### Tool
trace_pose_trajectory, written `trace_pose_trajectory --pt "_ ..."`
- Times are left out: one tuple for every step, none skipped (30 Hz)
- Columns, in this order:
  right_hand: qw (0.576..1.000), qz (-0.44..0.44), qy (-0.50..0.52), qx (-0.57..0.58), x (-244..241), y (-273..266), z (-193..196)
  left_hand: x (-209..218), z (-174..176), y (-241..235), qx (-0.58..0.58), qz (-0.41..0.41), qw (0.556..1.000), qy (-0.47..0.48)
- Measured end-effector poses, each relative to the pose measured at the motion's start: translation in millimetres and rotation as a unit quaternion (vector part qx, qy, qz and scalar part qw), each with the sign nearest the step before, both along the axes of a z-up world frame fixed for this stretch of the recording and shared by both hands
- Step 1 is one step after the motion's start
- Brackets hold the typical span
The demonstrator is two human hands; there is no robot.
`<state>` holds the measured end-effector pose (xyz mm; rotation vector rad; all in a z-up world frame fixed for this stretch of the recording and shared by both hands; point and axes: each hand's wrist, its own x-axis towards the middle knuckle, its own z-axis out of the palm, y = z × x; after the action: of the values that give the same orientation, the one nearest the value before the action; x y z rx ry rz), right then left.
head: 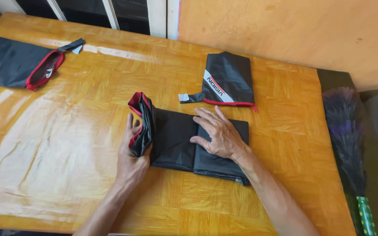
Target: The person folds a long black piece of fabric on a wooden table. They fold the fabric in half lengthwise, then fold the ends inward to create a compact rectangular shape, and finally fold it in half again.
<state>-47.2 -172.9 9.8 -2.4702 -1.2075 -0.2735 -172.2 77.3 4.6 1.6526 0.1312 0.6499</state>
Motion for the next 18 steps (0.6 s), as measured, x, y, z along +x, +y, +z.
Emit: trace_pose_trajectory --pt "1.000 0.002 -0.007 -0.014 -2.3 1.3 4.2 2.5 2.7 4.5 0.016 -0.019 0.999 0.039" --pt "0.999 0.003 -0.015 -0.028 -4.8 1.9 8.6 5.1 5.4 8.5 0.032 -0.039 0.996 0.077" --pt "1.000 0.002 -0.014 -0.028 -8.0 4.0 11.3 4.9 -0.3 15.3 0.032 -0.040 0.996 0.078" --pt "0.997 0.009 -0.047 -0.057 -11.1 6.5 13.9 6.1 -5.2 23.1 0.026 -0.073 0.994 0.079" --pt "0.993 0.016 -0.081 -0.086 -14.1 8.9 16.8 7.4 -10.0 30.9 0.019 -0.105 0.991 0.081" --pt "0.993 0.014 -0.080 -0.085 -14.4 9.6 16.9 7.2 -14.7 35.4 0.021 -0.107 0.991 0.081" --pt "0.991 0.036 -0.099 -0.084 -14.8 10.5 17.0 7.1 -19.5 40.1 -0.015 -0.129 0.988 0.081" --pt "0.988 0.059 -0.117 -0.084 -15.1 11.2 17.1 6.7 -24.5 44.5 -0.051 -0.150 0.984 0.082" --pt "0.988 0.057 -0.116 -0.083 -13.3 10.8 17.2 5.5 -16.7 42.4 -0.050 -0.152 0.984 0.083" --pt "0.990 0.068 -0.090 -0.084 -11.8 11.0 17.1 3.0 -9.2 40.5 -0.044 -0.135 0.985 0.101" --pt "0.991 0.079 -0.064 -0.086 -10.4 11.4 16.9 0.4 -1.8 38.9 -0.038 -0.118 0.985 0.118" --pt "0.991 0.078 -0.064 -0.085 -6.8 12.9 17.8 1.4 -3.6 38.9 -0.037 -0.119 0.985 0.119" --pt "0.993 0.090 -0.019 -0.069 -3.4 14.7 18.8 2.3 -5.3 39.3 -0.039 -0.111 0.986 0.119" --pt "0.993 0.106 0.026 -0.054 0.5 16.5 20.1 2.0 -7.8 38.9 -0.044 -0.102 0.987 0.118" --pt "0.992 0.108 0.026 -0.056 6.8 24.7 27.8 1.9 -10.0 39.3 -0.046 -0.100 0.987 0.118" --pt "0.989 0.107 0.100 0.011 12.6 32.7 35.3 2.0 -12.0 39.7 -0.046 -0.103 0.989 0.099" --pt "0.976 0.106 0.174 0.078 18.3 40.4 42.8 1.8 -13.8 39.9 -0.046 -0.106 0.990 0.079" --pt "0.976 0.107 0.173 0.078 33.2 50.9 32.8 2.2 -15.5 39.5 -0.046 -0.105 0.990 0.079"
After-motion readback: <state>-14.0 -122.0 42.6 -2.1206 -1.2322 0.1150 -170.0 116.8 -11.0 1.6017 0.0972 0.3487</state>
